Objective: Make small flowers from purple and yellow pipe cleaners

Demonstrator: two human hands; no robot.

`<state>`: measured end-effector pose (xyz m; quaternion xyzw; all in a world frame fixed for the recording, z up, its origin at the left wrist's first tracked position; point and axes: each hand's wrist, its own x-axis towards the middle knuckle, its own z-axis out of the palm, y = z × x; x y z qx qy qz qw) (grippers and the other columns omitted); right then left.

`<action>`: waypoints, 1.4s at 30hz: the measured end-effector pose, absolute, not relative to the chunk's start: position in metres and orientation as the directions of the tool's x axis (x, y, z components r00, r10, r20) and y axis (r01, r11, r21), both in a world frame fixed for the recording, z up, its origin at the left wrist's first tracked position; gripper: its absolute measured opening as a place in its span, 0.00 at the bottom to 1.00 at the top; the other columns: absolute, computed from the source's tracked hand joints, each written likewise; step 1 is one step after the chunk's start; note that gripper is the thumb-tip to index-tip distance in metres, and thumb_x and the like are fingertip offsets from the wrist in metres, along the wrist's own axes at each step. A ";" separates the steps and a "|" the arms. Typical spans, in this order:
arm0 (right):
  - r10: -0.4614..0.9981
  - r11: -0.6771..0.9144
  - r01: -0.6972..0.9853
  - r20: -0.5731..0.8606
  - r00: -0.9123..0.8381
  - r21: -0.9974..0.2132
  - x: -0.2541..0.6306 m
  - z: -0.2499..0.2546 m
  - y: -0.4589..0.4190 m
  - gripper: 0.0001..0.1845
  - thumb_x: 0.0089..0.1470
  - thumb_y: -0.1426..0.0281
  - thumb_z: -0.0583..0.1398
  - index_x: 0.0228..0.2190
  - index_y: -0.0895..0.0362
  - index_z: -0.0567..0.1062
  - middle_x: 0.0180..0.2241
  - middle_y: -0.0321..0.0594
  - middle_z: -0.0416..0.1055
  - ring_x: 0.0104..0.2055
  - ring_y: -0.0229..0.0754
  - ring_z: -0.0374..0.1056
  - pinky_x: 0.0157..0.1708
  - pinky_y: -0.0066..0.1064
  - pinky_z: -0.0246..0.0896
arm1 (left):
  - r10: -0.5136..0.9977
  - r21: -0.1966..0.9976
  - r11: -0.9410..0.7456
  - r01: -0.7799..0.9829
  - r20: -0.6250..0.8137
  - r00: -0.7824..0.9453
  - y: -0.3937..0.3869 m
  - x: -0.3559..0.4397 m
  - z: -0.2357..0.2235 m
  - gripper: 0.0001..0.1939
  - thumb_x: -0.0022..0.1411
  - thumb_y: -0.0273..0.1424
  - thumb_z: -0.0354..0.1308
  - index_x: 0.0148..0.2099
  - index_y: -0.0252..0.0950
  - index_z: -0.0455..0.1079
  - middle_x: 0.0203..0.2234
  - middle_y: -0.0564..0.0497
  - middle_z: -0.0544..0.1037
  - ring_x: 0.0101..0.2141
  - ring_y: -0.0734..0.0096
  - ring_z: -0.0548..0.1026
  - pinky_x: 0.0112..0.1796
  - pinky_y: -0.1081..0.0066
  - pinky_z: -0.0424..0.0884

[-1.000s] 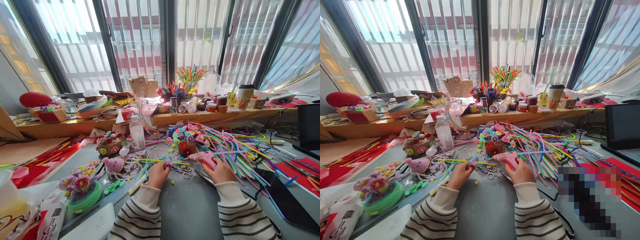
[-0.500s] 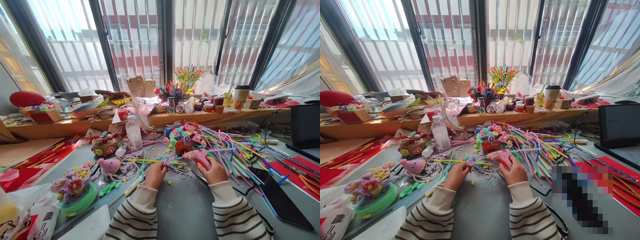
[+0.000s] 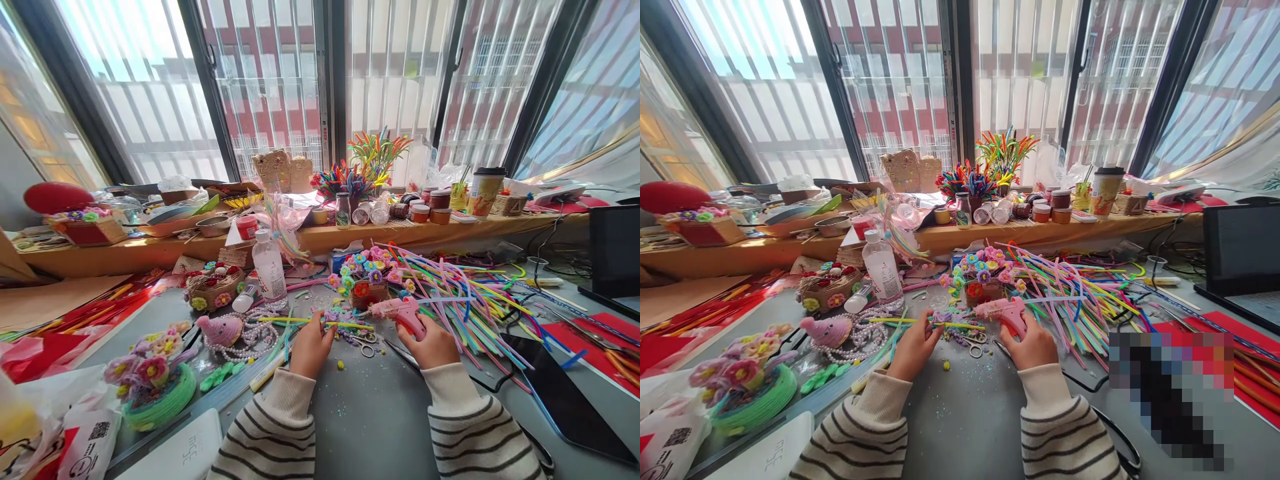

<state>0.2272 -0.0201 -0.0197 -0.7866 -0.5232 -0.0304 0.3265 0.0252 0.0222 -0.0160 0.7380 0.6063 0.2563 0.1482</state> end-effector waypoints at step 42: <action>0.737 0.011 0.910 0.619 0.272 -0.414 0.228 -0.027 -0.018 0.23 0.44 0.61 0.46 0.34 0.66 0.68 0.21 0.45 0.66 0.23 0.42 0.62 0.24 0.30 0.55 | 0.753 0.389 -0.576 0.719 0.595 0.281 0.016 0.029 -0.009 0.11 0.55 0.31 0.44 0.39 0.38 0.64 0.28 0.50 0.67 0.30 0.73 0.66 0.32 0.75 0.61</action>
